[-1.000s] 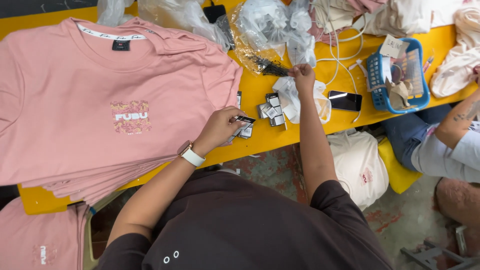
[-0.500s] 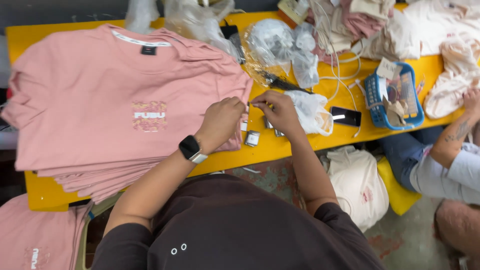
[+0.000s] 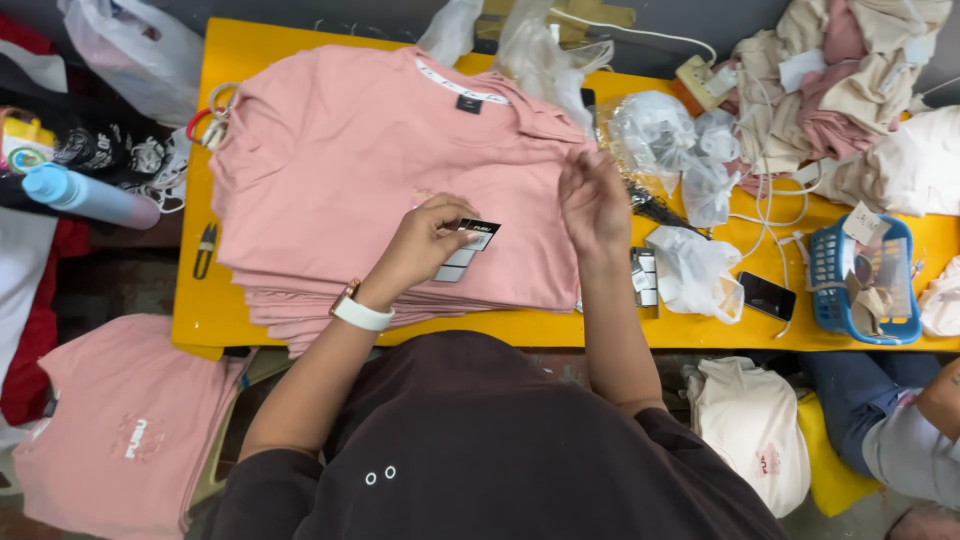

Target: Attaching brand tags to t-shirts and stacking them on a work table.

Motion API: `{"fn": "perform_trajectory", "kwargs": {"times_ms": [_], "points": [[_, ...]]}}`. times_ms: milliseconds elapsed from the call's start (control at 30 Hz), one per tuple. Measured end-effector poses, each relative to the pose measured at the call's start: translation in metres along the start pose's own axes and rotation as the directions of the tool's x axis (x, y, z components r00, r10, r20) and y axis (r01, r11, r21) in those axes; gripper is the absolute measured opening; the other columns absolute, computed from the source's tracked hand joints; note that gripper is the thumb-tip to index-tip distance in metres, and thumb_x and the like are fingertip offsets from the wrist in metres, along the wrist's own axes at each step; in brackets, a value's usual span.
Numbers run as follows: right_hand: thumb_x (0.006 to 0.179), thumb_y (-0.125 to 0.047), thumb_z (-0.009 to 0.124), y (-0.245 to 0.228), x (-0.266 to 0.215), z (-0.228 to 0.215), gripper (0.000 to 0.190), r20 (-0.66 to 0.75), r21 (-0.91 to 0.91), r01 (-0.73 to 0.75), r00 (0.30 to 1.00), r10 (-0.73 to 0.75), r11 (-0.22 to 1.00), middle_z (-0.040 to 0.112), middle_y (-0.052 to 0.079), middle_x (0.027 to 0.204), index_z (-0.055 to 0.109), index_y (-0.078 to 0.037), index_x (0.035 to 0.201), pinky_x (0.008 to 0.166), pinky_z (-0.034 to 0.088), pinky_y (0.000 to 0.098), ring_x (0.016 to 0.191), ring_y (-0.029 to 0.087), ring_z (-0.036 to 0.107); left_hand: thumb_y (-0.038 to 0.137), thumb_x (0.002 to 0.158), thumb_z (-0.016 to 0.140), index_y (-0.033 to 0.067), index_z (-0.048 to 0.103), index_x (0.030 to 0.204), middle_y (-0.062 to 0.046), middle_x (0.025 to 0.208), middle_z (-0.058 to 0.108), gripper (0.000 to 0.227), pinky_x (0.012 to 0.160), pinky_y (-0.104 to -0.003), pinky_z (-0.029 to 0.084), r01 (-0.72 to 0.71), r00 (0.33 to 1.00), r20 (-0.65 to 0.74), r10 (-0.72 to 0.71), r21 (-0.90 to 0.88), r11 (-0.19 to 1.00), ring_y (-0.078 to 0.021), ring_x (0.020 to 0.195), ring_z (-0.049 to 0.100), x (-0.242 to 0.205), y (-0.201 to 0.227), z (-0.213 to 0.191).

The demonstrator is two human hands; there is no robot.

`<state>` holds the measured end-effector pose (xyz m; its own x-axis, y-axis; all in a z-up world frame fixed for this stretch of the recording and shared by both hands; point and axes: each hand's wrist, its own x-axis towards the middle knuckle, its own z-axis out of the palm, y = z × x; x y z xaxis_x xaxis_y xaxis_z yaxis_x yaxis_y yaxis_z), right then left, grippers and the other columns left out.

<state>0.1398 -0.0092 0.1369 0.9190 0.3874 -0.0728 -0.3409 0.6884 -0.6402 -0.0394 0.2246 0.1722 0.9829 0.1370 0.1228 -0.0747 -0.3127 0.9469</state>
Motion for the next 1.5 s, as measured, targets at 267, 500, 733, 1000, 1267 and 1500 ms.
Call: {"fn": "perform_trajectory", "kwargs": {"times_ms": [267,500,733,1000,1267,1500], "points": [[0.096,0.004,0.070,-0.023,0.031,0.066,0.021,0.060,-0.331,0.355,0.933,-0.356,0.874,0.068,0.006,0.092,0.055,-0.007,0.089,0.097,0.067,0.0320,0.109,0.022,0.076,-0.002,0.088,0.076,0.0058,0.069,0.125,-0.002,0.094,0.057,0.039,0.075,-0.022,0.062,0.087,0.987,-0.085,-0.139,-0.449,0.889,-0.0091,0.083,0.069,0.003,-0.051,-0.045],[0.068,0.008,0.081,0.083,0.011,0.025,0.047,0.025,-0.863,-0.033,0.994,0.107,0.503,0.069,0.010,0.088,0.059,0.000,0.108,0.070,0.062,0.0277,0.076,0.018,0.074,-0.001,0.091,0.074,0.0031,0.065,0.114,-0.005,0.095,0.062,0.026,0.075,-0.024,0.061,0.067,0.964,-0.201,-0.172,-0.446,0.893,-0.0101,0.083,0.071,0.016,-0.072,-0.073],[0.085,0.008,0.079,0.104,-0.032,0.126,0.017,0.201,-0.801,0.263,0.964,-0.171,0.537,0.071,0.017,0.094,0.079,0.004,0.101,0.080,0.061,0.0286,0.086,0.020,0.073,-0.002,0.090,0.074,0.0010,0.065,0.111,-0.010,0.097,0.064,0.023,0.074,-0.027,0.062,0.019,0.975,-0.191,-0.117,-0.448,0.894,-0.0176,0.086,0.075,0.022,-0.063,-0.075],[0.082,0.002,0.085,0.108,-0.037,0.165,0.014,0.349,-0.861,0.441,0.874,-0.337,0.252,0.074,0.008,0.085,0.082,-0.006,0.094,0.070,0.057,0.0222,0.072,0.011,0.067,-0.008,0.091,0.072,-0.0026,0.064,0.104,-0.013,0.099,0.062,0.016,0.065,-0.027,0.062,-0.140,0.967,-0.245,0.074,-0.263,0.955,-0.0248,0.088,0.076,0.024,-0.038,-0.080],[0.084,0.001,0.084,0.107,-0.037,0.168,0.013,0.462,-0.828,0.545,0.798,-0.387,0.135,0.071,0.010,0.076,0.081,-0.005,0.095,0.061,0.054,0.0299,0.061,0.016,0.062,-0.007,0.092,0.070,-0.0023,0.064,0.102,-0.013,0.098,0.062,0.012,0.064,-0.030,0.063,-0.213,0.947,-0.269,0.174,-0.123,0.969,-0.0304,0.088,0.076,0.023,-0.031,-0.075],[0.087,0.002,0.080,0.106,-0.039,0.166,0.008,0.508,-0.815,0.576,0.763,-0.400,0.063,0.069,0.009,0.075,0.079,-0.004,0.092,0.061,0.053,0.0308,0.062,0.021,0.062,-0.008,0.092,0.069,-0.0021,0.063,0.102,-0.013,0.097,0.062,0.013,0.064,-0.031,0.064,-0.231,0.941,-0.270,0.205,-0.064,0.971,-0.0311,0.089,0.075,0.023,-0.021,-0.071]]}}
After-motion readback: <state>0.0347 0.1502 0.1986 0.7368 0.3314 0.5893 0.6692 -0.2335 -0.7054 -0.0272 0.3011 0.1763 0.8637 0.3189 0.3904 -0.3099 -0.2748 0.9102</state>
